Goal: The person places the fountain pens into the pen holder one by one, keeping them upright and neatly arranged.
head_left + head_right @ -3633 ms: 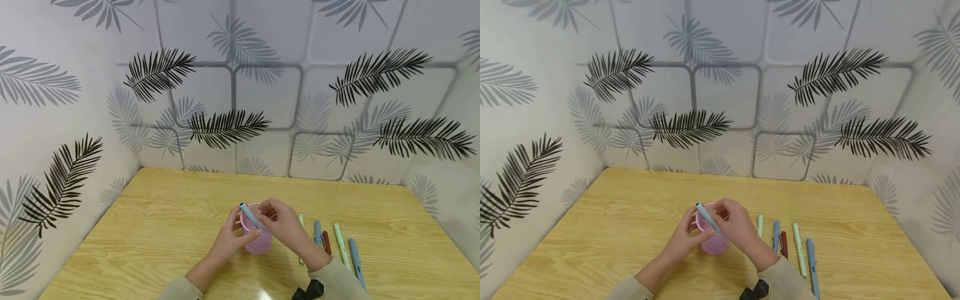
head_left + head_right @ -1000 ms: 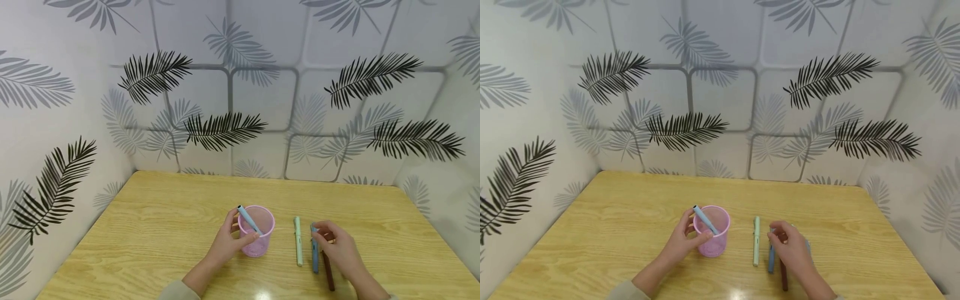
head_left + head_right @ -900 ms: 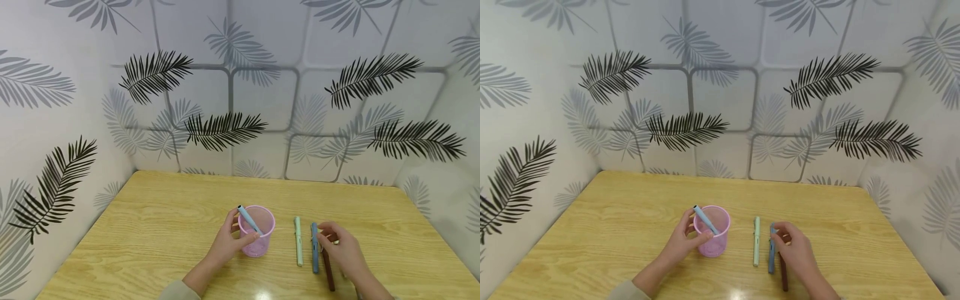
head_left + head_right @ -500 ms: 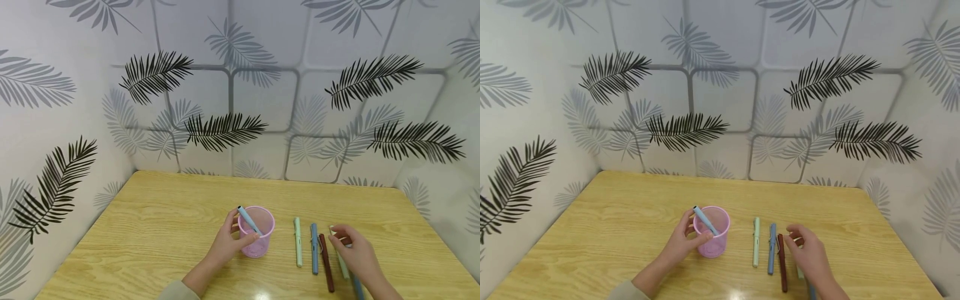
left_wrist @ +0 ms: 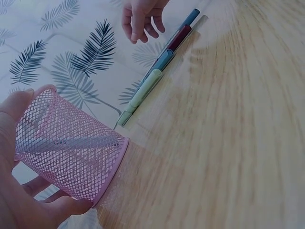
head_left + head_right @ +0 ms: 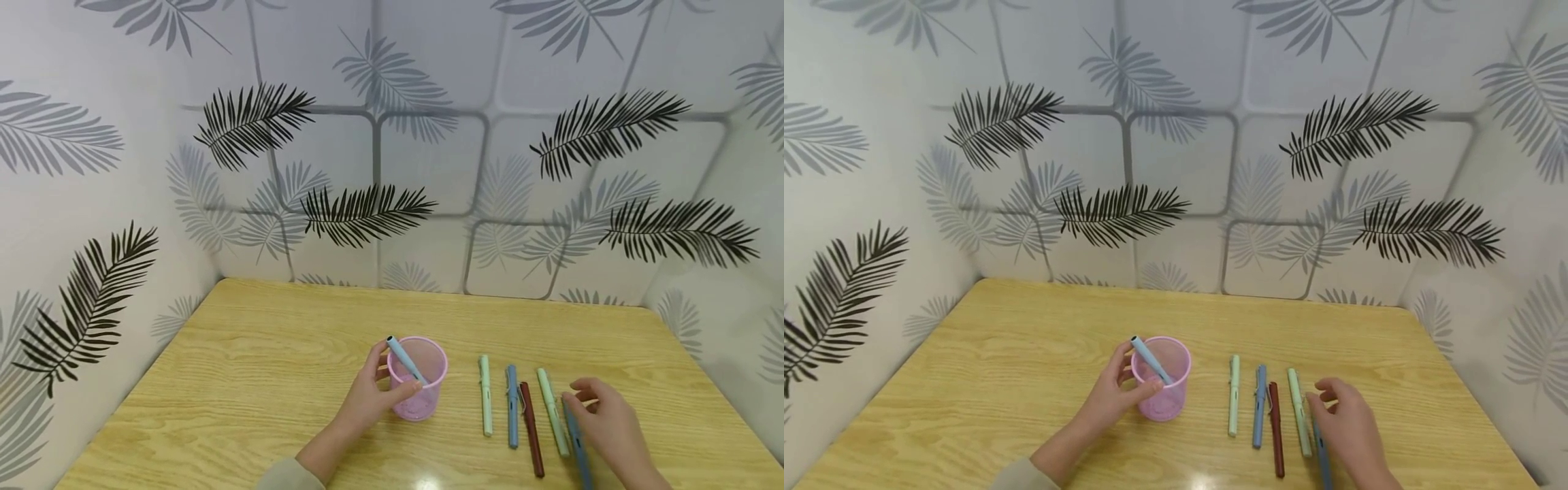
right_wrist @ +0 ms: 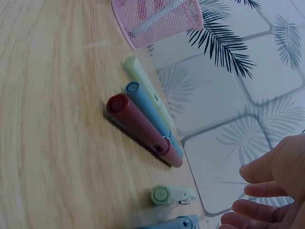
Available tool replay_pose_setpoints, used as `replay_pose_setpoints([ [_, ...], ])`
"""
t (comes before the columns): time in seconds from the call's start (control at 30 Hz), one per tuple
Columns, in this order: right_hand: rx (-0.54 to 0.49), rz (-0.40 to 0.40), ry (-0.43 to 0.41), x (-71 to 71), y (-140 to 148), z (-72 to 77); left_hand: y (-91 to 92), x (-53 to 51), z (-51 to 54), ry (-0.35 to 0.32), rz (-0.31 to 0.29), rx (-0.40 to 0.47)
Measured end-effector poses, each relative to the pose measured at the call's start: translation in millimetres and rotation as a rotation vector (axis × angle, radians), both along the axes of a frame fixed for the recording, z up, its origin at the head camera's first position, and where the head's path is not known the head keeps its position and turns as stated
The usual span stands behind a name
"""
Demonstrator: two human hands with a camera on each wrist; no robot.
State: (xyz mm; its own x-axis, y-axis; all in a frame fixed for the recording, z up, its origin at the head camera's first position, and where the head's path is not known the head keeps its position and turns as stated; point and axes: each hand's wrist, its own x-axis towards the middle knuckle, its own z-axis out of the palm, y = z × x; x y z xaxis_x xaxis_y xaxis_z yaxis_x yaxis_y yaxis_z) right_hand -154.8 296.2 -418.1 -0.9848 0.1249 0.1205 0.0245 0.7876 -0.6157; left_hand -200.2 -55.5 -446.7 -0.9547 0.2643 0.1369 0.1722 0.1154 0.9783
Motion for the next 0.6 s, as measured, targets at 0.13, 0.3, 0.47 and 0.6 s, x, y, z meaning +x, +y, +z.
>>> replay_pose_setpoints([
  [0.13, 0.02, -0.018, -0.034, 0.5, 8, -2.1, 0.0, 0.5, 1.2, -0.002, -0.001, -0.013],
  [0.3, 0.049, -0.016, -0.091, 1.0, 15, -2.3, 0.1, 8.8, 17.3, -0.007, -0.009, -0.006],
  [0.47, 0.068, -0.003, -0.175, 0.9, 22, -3.3, 0.2, 15.6, 30.1, -0.013, -0.015, -0.009],
  [0.6, 0.071, 0.0, -0.244, 0.4, 25, -6.6, 0.3, 16.9, 31.7, -0.011, -0.016, -0.007],
])
